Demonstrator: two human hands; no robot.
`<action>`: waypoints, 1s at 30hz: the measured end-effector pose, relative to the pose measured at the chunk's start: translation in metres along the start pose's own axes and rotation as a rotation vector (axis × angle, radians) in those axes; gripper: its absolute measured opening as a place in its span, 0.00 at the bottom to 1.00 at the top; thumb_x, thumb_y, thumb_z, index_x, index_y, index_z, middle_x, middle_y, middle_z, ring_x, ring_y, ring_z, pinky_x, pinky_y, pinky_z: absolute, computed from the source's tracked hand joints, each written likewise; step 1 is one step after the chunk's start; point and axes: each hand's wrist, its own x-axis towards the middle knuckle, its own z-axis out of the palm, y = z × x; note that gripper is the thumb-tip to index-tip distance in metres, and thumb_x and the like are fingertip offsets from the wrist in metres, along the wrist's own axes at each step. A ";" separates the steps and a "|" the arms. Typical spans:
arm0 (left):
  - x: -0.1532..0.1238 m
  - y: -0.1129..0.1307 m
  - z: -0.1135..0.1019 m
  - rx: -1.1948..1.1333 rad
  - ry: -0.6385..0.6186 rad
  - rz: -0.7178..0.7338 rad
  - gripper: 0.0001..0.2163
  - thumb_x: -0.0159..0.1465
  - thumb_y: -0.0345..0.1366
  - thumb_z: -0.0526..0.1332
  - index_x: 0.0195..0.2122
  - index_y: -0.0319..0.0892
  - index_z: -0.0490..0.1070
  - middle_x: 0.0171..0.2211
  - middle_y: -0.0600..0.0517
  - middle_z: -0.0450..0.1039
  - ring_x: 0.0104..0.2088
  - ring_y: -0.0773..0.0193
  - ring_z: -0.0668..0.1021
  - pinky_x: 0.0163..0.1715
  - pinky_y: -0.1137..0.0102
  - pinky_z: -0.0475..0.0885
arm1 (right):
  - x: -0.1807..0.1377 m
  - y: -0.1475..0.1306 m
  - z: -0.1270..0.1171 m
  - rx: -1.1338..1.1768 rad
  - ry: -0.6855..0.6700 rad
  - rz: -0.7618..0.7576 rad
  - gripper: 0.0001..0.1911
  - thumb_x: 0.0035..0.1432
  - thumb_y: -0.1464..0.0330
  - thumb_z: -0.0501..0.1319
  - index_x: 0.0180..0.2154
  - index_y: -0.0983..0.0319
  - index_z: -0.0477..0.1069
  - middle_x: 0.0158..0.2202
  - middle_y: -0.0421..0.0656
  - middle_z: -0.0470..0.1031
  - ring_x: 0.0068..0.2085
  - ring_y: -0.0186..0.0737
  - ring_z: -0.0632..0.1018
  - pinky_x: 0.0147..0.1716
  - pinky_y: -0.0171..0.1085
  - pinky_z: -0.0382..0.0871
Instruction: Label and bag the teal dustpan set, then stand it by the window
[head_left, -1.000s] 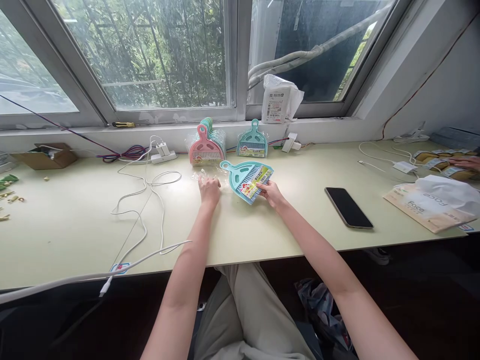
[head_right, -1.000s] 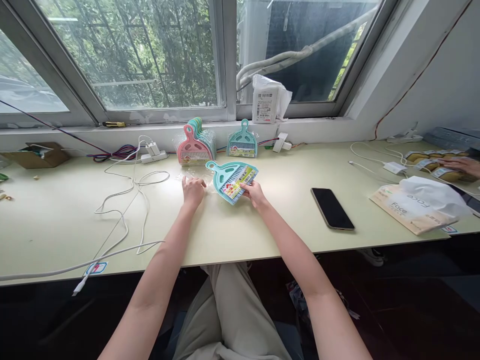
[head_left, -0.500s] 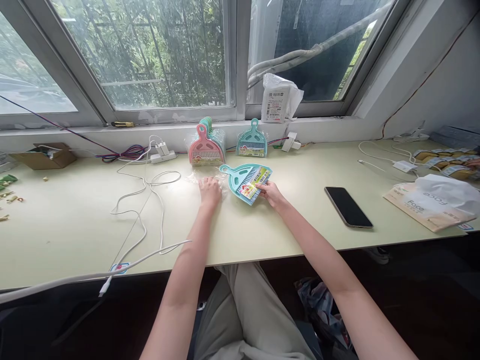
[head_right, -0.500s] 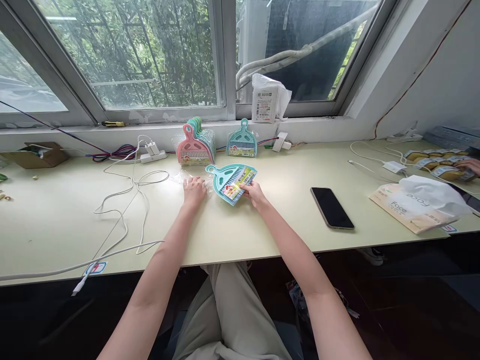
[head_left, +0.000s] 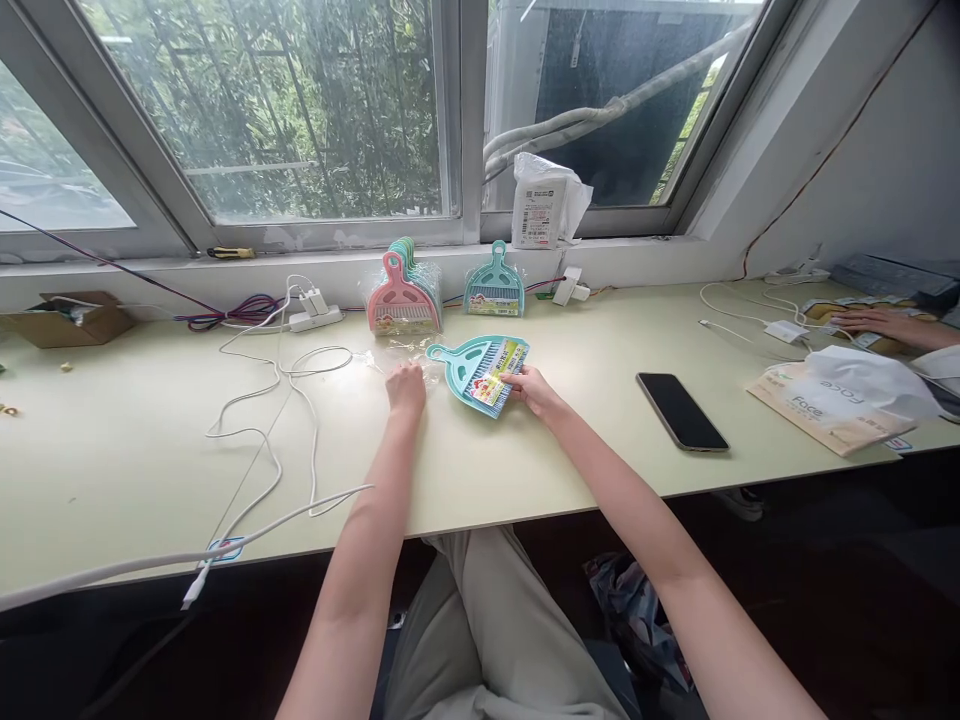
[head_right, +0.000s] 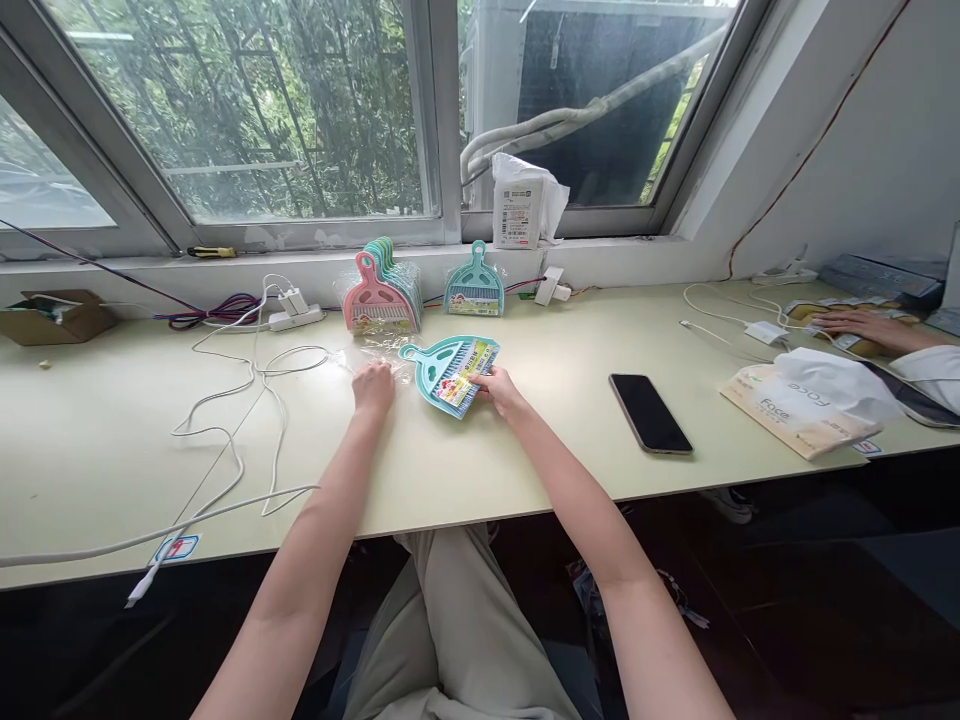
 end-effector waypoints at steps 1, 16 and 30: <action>0.001 0.000 0.000 -0.016 -0.005 -0.030 0.15 0.62 0.26 0.48 0.40 0.37 0.74 0.39 0.41 0.74 0.43 0.51 0.74 0.39 0.64 0.69 | 0.000 0.000 -0.001 -0.008 -0.002 0.005 0.10 0.51 0.78 0.63 0.37 0.65 0.71 0.39 0.46 0.79 0.36 0.39 0.80 0.37 0.39 0.78; 0.003 -0.005 -0.010 -0.153 0.110 -0.210 0.17 0.66 0.32 0.46 0.51 0.40 0.68 0.39 0.42 0.75 0.41 0.53 0.77 0.39 0.64 0.69 | 0.001 0.000 -0.009 -0.087 -0.176 -0.004 0.13 0.48 0.72 0.66 0.39 0.64 0.72 0.42 0.47 0.78 0.39 0.41 0.80 0.38 0.39 0.78; -0.007 0.018 -0.015 -0.266 0.100 -0.021 0.18 0.66 0.31 0.46 0.52 0.41 0.69 0.47 0.43 0.73 0.47 0.54 0.74 0.42 0.66 0.69 | 0.006 0.003 -0.006 0.004 -0.009 -0.026 0.10 0.49 0.76 0.65 0.36 0.64 0.71 0.38 0.46 0.79 0.35 0.39 0.80 0.38 0.39 0.78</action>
